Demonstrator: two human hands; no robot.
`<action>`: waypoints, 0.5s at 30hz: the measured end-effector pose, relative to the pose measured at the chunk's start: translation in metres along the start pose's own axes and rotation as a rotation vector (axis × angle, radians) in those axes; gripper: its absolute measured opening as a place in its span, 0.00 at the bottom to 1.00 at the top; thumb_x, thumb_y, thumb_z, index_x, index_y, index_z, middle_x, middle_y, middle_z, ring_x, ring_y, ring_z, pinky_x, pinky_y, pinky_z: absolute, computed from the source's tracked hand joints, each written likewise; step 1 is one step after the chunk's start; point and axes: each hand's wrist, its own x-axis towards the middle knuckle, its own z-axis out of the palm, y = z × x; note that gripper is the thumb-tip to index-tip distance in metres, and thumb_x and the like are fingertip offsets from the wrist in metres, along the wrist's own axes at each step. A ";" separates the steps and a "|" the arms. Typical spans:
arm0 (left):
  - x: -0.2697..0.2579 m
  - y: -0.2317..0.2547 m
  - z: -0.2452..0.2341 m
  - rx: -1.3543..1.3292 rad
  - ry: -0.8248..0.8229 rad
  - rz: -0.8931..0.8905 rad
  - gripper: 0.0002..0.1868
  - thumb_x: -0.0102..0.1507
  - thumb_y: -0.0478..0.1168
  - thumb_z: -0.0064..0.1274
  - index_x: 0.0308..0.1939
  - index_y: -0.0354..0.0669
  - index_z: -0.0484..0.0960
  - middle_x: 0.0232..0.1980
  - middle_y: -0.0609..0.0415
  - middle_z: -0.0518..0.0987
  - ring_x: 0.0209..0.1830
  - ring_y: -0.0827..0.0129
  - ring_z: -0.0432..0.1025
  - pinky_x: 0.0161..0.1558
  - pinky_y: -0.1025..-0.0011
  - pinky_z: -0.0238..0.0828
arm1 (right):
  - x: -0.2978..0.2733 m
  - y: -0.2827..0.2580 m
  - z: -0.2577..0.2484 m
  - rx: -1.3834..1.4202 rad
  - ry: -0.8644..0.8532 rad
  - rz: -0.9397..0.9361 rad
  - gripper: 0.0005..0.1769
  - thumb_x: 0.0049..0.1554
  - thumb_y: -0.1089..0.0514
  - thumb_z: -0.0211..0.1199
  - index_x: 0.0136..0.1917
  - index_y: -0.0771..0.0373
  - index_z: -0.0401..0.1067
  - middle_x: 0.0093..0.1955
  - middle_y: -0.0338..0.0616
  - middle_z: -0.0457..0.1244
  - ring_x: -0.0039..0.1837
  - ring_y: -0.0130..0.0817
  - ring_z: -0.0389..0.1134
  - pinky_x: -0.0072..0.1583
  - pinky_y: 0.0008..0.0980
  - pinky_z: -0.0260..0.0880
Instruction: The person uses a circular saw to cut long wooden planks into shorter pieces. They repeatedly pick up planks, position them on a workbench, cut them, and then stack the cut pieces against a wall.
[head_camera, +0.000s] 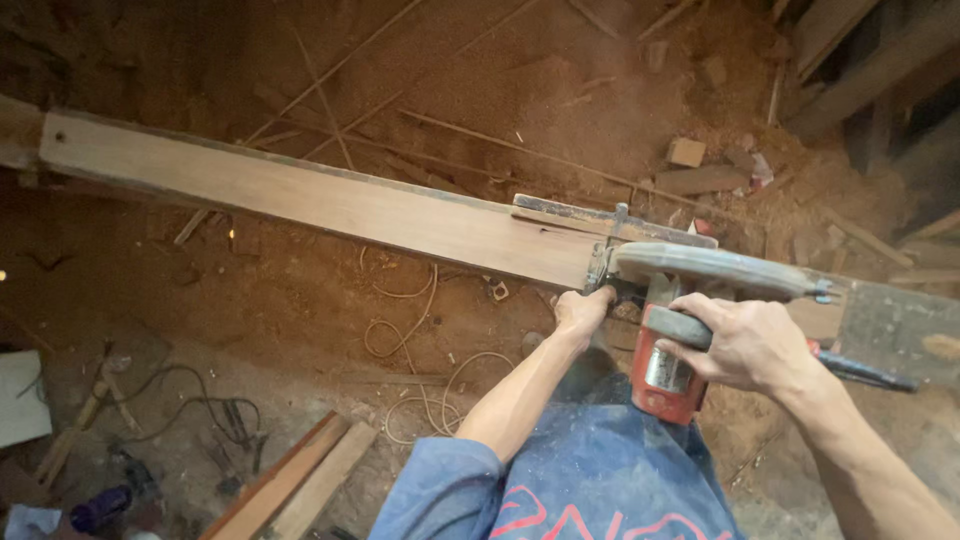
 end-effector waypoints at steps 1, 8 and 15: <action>0.000 -0.001 -0.001 -0.003 -0.004 -0.014 0.35 0.49 0.53 0.63 0.43 0.18 0.83 0.49 0.28 0.82 0.51 0.51 0.78 0.55 0.62 0.73 | -0.001 0.000 0.001 0.004 0.009 -0.006 0.25 0.46 0.33 0.71 0.51 0.47 0.76 0.38 0.43 0.72 0.34 0.48 0.73 0.35 0.45 0.72; 0.002 0.002 -0.001 -0.023 -0.047 -0.063 0.33 0.48 0.53 0.62 0.42 0.21 0.85 0.48 0.30 0.84 0.50 0.53 0.79 0.53 0.62 0.73 | 0.002 -0.001 -0.001 0.029 0.019 0.007 0.24 0.45 0.35 0.73 0.51 0.47 0.77 0.36 0.43 0.71 0.33 0.48 0.72 0.34 0.44 0.71; 0.029 -0.020 -0.004 0.046 0.000 0.077 0.32 0.49 0.53 0.64 0.42 0.23 0.84 0.46 0.34 0.82 0.47 0.56 0.77 0.51 0.62 0.72 | 0.012 -0.010 0.005 0.038 0.035 -0.035 0.26 0.42 0.38 0.72 0.53 0.45 0.77 0.33 0.45 0.70 0.32 0.49 0.71 0.35 0.45 0.71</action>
